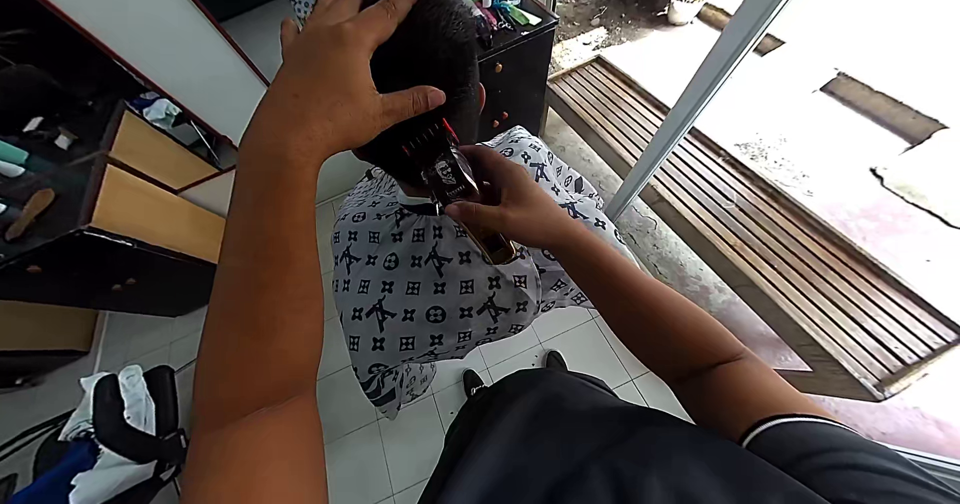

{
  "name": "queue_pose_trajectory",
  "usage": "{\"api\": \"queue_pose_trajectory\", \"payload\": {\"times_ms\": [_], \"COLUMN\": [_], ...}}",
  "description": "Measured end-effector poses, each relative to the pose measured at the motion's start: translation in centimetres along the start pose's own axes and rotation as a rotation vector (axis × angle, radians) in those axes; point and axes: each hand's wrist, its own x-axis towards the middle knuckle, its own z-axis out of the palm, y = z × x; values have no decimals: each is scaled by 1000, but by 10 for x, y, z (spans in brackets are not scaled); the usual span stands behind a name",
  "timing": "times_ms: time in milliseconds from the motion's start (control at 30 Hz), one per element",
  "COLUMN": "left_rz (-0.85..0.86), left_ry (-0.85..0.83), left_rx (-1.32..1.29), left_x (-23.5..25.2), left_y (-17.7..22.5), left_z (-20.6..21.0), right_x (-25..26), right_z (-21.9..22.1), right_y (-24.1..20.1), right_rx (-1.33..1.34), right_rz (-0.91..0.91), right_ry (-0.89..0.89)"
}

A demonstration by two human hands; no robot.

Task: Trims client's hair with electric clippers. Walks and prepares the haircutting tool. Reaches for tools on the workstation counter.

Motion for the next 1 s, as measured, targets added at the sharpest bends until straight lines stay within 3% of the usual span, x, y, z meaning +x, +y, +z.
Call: {"api": "queue_pose_trajectory", "payload": {"times_ms": [200,400,600,800,1000], "left_rz": [-4,6,10,-8,-92], "left_ry": [0,16,16,53,116], "left_rx": [-4,10,-26,-44,-32], "left_x": [-2,-3,-5,0,-28], "left_y": [-1,-2,-6,9,25], "left_z": [-1,2,-2,7,2], "right_x": [-9,5,-12,-5,-11], "right_z": [1,2,2,-13,-3], "right_y": [23,-8,22,-13,26], "right_rx": [235,261,350,269,210], "right_rz": [250,24,278,136,245], "right_ry": [30,-15,17,-6,15]}}
